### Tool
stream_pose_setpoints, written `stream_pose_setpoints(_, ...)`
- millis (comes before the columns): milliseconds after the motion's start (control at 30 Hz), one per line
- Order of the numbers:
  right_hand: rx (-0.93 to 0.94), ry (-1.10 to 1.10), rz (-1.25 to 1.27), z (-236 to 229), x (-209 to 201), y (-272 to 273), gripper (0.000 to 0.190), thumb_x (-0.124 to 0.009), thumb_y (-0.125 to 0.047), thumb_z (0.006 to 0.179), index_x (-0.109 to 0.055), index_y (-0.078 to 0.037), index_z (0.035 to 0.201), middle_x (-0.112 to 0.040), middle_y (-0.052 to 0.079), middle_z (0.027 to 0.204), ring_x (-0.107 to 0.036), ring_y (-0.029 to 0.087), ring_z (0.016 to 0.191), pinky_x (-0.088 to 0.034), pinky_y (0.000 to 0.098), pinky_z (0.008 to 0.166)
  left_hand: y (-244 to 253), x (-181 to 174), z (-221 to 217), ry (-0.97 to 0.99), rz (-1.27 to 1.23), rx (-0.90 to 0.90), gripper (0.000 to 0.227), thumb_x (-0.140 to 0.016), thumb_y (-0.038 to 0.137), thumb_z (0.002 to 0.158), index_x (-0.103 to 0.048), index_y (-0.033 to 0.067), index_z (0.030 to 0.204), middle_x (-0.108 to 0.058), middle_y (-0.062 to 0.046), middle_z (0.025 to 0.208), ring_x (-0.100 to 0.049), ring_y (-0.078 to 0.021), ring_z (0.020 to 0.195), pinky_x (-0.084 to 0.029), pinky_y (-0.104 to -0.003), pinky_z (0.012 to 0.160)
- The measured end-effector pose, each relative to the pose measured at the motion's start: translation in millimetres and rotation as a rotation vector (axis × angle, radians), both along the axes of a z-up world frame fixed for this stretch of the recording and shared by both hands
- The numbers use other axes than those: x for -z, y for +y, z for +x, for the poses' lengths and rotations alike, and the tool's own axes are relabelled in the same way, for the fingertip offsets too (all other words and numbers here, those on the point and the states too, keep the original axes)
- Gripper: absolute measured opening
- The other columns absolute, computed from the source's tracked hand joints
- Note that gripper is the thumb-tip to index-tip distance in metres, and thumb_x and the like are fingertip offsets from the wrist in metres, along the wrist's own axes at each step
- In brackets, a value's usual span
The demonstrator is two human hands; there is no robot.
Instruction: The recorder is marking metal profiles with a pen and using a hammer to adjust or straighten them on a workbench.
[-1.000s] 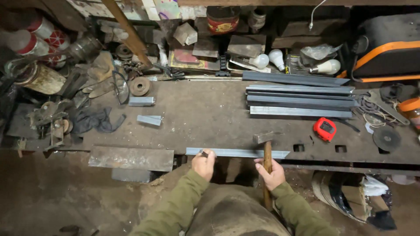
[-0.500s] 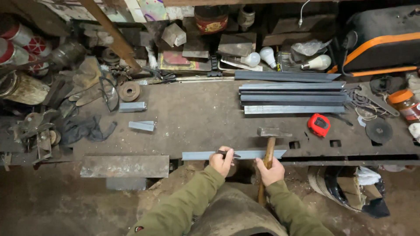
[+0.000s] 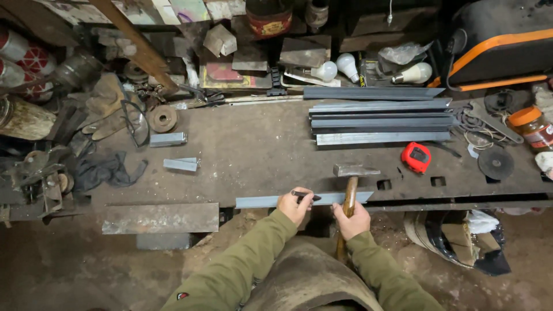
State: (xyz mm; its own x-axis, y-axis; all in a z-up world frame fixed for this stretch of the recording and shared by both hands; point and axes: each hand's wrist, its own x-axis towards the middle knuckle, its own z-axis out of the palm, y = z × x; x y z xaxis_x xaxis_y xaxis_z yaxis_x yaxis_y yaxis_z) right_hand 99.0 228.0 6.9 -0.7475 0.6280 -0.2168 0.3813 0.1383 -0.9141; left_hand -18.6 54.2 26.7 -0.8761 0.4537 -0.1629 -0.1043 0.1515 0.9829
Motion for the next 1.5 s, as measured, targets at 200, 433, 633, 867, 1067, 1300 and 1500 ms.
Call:
stream_pose_setpoints(200,-0.01,0.041,-0.136,-1,-9,-1,0.019,-0.077,-0.019,0.09,-0.07,-0.002,0.097,-0.07,0.0,0.078,-0.061,0.008,0.066,-0.051,0.0272,0.059,1,10,3,-0.042,0.037,-0.008,0.014,-0.069,0.012,0.097,-0.073,0.0007,0.103,-0.077,-0.008,0.083,-0.074,-0.011,0.074,-0.063,-0.028,0.067)
stream_pose_setpoints(433,-0.057,0.015,-0.084,-2,-19,-1,0.018,-0.074,-0.017,0.091,-0.07,-0.003,0.102,-0.074,0.001,0.087,-0.065,0.007,0.075,-0.055,0.0279,0.068,0,1,2,-0.02,-0.022,0.014,0.014,-0.068,0.014,0.098,-0.072,0.002,0.104,-0.077,-0.008,0.084,-0.075,-0.012,0.076,-0.064,-0.028,0.068)
stream_pose_setpoints(633,-0.035,0.03,-0.122,-1,-15,-1,0.018,-0.075,-0.016,0.092,-0.07,-0.002,0.1,-0.073,0.002,0.085,-0.064,0.007,0.073,-0.054,0.0278,0.066,-1,-2,3,0.034,-0.045,0.026,0.014,-0.068,0.015,0.098,-0.073,0.0028,0.102,-0.076,-0.008,0.08,-0.074,-0.0122,0.072,-0.063,-0.028,0.067)
stream_pose_setpoints(867,-0.032,0.026,-0.098,-1,-13,-2,0.017,-0.075,-0.015,0.091,-0.069,-0.002,0.1,-0.073,0.0,0.083,-0.064,0.006,0.072,-0.054,0.0267,0.065,-1,-1,4,0.072,-0.035,0.017,0.013,-0.069,0.015,0.097,-0.073,0.0041,0.102,-0.076,-0.007,0.079,-0.074,-0.0116,0.071,-0.062,-0.028,0.066)
stream_pose_setpoints(1067,-0.027,0.044,-0.147,-1,-11,-1,0.016,-0.075,-0.015,0.091,-0.069,-0.002,0.099,-0.072,0.0,0.083,-0.064,0.007,0.071,-0.054,0.0265,0.065,-2,-4,4,0.09,-0.02,0.028,0.012,-0.069,0.015,0.098,-0.073,0.0044,0.102,-0.076,-0.007,0.08,-0.074,-0.0116,0.071,-0.061,-0.028,0.066)
stream_pose_setpoints(1300,-0.038,0.027,-0.167,-2,-17,-2,0.014,-0.074,-0.014,0.092,-0.069,-0.002,0.098,-0.07,0.001,0.081,-0.062,0.007,0.069,-0.052,0.0264,0.062,-2,2,4,0.115,-0.047,0.02,0.012,-0.07,0.015,0.097,-0.073,0.0054,0.102,-0.076,-0.006,0.078,-0.074,-0.012,0.068,-0.061,-0.027,0.064)
stream_pose_setpoints(1500,-0.047,0.055,-0.186,-1,-14,0,0.014,-0.074,-0.016,0.092,-0.069,-0.003,0.097,-0.07,-0.001,0.081,-0.062,0.006,0.069,-0.052,0.025,0.061,-1,0,5,0.158,-0.036,0.038,0.011,-0.07,0.016,0.097,-0.072,0.007,0.103,-0.076,-0.009,0.078,-0.075,-0.0154,0.068,-0.06,-0.029,0.063)
